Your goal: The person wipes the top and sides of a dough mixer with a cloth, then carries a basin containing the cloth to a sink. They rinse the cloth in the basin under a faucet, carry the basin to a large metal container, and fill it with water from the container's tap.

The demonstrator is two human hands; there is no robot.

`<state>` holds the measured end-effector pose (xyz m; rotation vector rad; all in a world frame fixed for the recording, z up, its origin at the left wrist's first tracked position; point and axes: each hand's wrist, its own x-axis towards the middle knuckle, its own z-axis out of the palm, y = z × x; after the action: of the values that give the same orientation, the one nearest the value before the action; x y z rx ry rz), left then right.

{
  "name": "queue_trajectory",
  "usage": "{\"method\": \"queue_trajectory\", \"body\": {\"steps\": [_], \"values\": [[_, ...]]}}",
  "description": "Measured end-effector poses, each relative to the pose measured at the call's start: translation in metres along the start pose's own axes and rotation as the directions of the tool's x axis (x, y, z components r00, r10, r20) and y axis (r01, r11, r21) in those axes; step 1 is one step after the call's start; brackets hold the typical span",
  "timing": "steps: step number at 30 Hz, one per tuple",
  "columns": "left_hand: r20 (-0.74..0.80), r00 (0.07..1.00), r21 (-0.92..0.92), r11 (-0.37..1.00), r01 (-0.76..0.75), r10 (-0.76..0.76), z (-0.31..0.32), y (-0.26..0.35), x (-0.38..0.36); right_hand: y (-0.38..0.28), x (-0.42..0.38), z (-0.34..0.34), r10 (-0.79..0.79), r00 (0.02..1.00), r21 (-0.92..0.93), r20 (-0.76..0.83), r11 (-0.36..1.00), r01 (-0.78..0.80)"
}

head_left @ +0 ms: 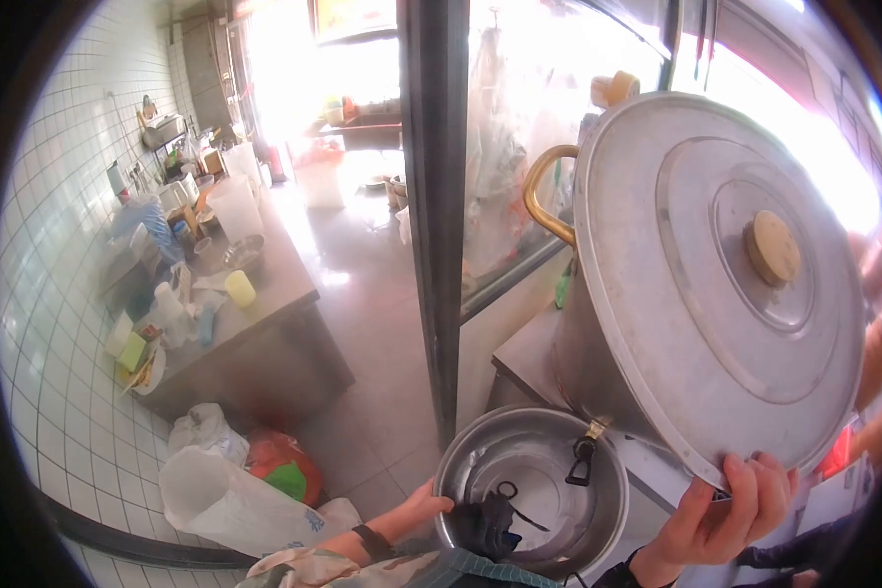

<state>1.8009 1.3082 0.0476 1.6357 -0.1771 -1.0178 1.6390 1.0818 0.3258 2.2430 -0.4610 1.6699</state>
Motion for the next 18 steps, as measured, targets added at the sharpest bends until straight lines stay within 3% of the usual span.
{"method": "queue_trajectory", "body": {"steps": [11, 18], "values": [[-0.014, 1.0, 0.02, 1.0, 0.019, -0.019, -0.004, -0.024, 0.014, -0.002, 0.0, -0.002, -0.002, 1.0, -0.034, 0.005, 0.999, 0.002], [-0.029, 1.0, 0.005, 1.0, 0.007, -0.007, 0.0, -0.005, 0.003, -0.001, 0.0, -0.002, -0.007, 1.0, -0.047, 0.001, 0.999, 0.007]]}}
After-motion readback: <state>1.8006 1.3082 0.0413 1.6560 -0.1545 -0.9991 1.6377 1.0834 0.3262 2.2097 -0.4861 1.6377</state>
